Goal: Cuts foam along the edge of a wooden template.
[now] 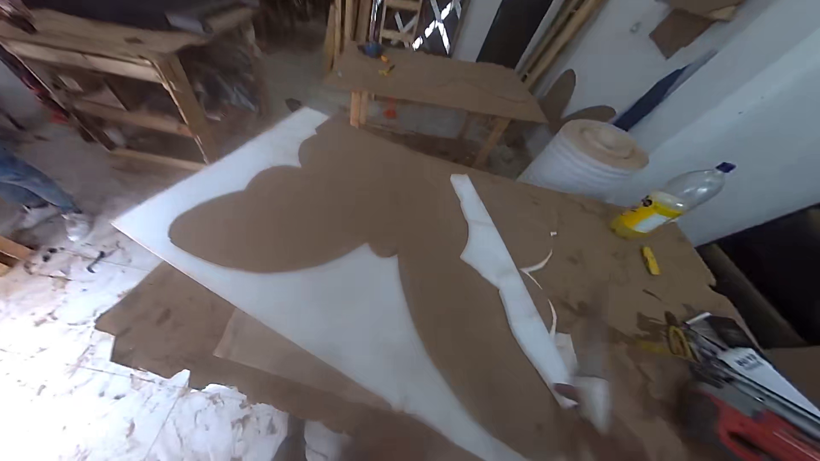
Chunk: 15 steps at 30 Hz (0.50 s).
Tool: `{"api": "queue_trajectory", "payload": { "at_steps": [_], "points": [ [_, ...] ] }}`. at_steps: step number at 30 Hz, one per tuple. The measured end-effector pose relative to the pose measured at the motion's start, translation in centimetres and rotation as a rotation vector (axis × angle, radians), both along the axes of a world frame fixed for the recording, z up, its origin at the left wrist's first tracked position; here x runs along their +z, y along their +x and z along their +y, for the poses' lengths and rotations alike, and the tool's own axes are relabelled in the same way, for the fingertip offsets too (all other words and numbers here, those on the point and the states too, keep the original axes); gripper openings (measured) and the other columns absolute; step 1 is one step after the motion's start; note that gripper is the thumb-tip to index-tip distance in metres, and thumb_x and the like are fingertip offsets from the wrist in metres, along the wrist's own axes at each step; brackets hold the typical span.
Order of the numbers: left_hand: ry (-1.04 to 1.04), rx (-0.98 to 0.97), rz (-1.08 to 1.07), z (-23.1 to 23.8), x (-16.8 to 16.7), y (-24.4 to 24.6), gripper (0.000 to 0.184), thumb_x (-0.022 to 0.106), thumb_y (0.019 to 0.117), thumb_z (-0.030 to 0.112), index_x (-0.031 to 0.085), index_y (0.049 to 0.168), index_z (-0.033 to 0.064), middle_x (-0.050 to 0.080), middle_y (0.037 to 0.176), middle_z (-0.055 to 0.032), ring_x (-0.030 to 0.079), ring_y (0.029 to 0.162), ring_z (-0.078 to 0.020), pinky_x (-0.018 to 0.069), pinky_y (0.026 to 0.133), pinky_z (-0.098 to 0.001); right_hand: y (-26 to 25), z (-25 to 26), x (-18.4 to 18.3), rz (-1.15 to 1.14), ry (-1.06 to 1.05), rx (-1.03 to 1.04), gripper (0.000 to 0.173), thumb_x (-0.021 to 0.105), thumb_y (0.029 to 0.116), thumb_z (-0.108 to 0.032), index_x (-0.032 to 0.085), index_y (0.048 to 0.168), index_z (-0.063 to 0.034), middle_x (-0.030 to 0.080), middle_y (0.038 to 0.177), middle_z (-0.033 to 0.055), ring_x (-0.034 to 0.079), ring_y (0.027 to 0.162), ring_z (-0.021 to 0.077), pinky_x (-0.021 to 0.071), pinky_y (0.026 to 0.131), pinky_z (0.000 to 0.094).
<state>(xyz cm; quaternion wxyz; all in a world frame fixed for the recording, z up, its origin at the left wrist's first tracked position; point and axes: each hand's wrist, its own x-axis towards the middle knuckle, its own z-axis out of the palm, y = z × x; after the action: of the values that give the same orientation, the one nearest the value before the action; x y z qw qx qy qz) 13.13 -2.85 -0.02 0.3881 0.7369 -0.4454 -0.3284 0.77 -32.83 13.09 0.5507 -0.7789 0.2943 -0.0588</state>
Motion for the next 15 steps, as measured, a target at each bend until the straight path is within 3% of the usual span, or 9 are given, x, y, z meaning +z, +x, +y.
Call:
{"api": "queue_trajectory", "payload": {
  "at_steps": [2,3,6,10,13,15],
  "points": [
    [-0.006,0.199,-0.177,1.4,-2.4,8.7,0.041,0.068,0.0927,0.039,0.067,0.133,0.0321,0.066,0.135,0.0072,0.058,0.129,-0.0109,0.0481,0.112,-0.0423,3.4,6.0,-2.1,0.146,0.026,0.001,0.046,0.055,0.1051,-0.029,0.050,0.149,-0.0164,0.066,0.087,0.0066,0.060,0.063,0.0190,0.0556,0.055,0.0402],
    [0.017,0.260,-0.272,1.6,-3.5,12.9,0.040,0.066,0.0940,0.038,0.067,0.133,0.0310,0.063,0.139,0.0081,0.052,0.136,-0.0108,0.0438,0.116,-0.0412,5.6,8.5,-3.4,0.205,0.013,0.006,0.048,0.057,0.1042,-0.033,0.049,0.149,-0.0183,0.068,0.087,0.0069,0.060,0.059,0.0201,0.0549,0.052,0.0409],
    [0.066,0.296,-0.496,1.5,-6.7,21.6,0.038,0.065,0.0941,0.037,0.070,0.131,0.0269,0.051,0.153,0.0072,0.033,0.151,-0.0191,0.0269,0.125,-0.0482,13.0,12.7,-6.8,0.333,0.067,0.070,0.050,0.056,0.1034,-0.044,0.051,0.146,-0.0188,0.073,0.092,0.0063,0.065,0.055,0.0231,0.0599,0.050,0.0414],
    [0.053,0.262,-0.638,2.0,-8.7,24.0,0.042,0.062,0.0944,0.042,0.068,0.133,0.0267,0.043,0.160,0.0055,0.023,0.156,-0.0217,0.0191,0.128,-0.0507,20.4,14.3,-9.3,0.457,0.040,0.065,0.044,0.058,0.1029,-0.043,0.057,0.138,-0.0168,0.064,0.071,0.0093,0.064,0.053,0.0225,0.0585,0.049,0.0376],
    [0.044,0.262,-0.625,2.1,-9.2,23.9,0.044,0.060,0.0948,0.046,0.067,0.134,0.0276,0.042,0.161,0.0064,0.022,0.156,-0.0206,0.0168,0.128,-0.0497,23.1,14.7,-9.4,0.466,-0.018,0.009,0.037,0.058,0.1035,-0.041,0.060,0.132,-0.0173,0.064,0.070,0.0086,0.064,0.054,0.0224,0.0575,0.050,0.0378],
    [0.042,0.264,-0.597,2.1,-9.1,24.1,0.043,0.059,0.0948,0.046,0.068,0.133,0.0278,0.042,0.161,0.0070,0.022,0.156,-0.0202,0.0169,0.128,-0.0495,24.4,14.9,-9.0,0.449,0.006,-0.003,0.036,0.055,0.1055,-0.039,0.055,0.135,-0.0176,0.068,0.075,0.0089,0.066,0.055,0.0236,0.0590,0.050,0.0373]
  ]
}}
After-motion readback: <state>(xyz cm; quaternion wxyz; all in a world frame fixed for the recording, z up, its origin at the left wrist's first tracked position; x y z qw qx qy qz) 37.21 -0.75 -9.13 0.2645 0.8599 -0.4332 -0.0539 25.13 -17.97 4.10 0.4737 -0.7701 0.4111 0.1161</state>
